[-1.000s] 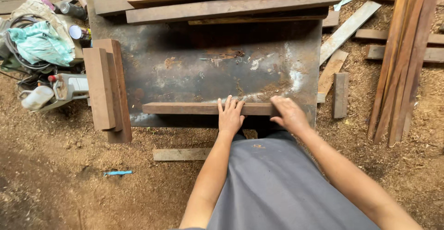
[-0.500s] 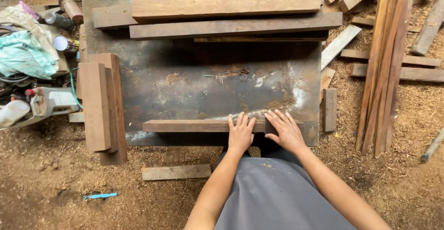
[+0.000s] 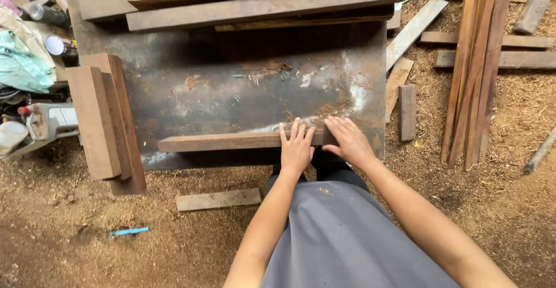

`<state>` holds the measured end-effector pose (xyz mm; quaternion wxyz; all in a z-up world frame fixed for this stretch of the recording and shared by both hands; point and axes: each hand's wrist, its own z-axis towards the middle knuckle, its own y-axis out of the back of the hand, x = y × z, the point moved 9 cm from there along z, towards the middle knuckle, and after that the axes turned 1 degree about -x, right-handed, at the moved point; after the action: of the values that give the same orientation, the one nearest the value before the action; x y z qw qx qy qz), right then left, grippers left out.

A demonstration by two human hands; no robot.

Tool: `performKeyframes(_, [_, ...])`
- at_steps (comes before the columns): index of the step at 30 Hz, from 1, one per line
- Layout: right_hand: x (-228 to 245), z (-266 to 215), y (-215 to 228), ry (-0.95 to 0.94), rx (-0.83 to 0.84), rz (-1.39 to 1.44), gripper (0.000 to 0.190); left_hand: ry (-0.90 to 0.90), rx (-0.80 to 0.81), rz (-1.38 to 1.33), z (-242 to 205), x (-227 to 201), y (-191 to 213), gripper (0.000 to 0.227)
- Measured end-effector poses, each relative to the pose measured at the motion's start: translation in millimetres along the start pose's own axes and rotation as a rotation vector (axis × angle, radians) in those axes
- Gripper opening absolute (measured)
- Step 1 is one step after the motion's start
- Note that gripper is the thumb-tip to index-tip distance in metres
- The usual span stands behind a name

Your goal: The person sands a piece of wood with a small piece of sandpaper.

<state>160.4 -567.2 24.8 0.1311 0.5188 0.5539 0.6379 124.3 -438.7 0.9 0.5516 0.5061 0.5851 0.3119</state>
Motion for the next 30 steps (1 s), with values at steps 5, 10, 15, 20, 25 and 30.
performKeyframes(5, [-3, -2, -2, 0.047, 0.015, -0.035, 0.08, 0.079, -0.06, 0.006, -2, -7, -2, 0.06])
performKeyframes(10, [-27, -25, 19, 0.022, -0.027, -0.03, 0.081, 0.135, -0.016, -0.04, -5, -6, -2, 0.058])
performKeyframes(15, [-6, -3, -8, 0.098, -0.026, -0.007, 0.081, 0.146, 0.01, -0.069, -1, -6, -2, 0.064])
performKeyframes(20, [-13, -10, -1, 0.113, -0.057, -0.025, 0.08, 0.132, -0.045, -0.018, -13, 2, 7, 0.074])
performKeyframes(25, [0, -7, -6, 0.109, -0.081, 0.011, 0.078, 0.13, -0.049, 0.024, -28, 13, 19, 0.083])
performKeyframes(30, [36, 19, -33, 0.13, -0.044, 0.042, 0.077, 0.105, -0.011, 0.048, -38, 24, 22, 0.089])
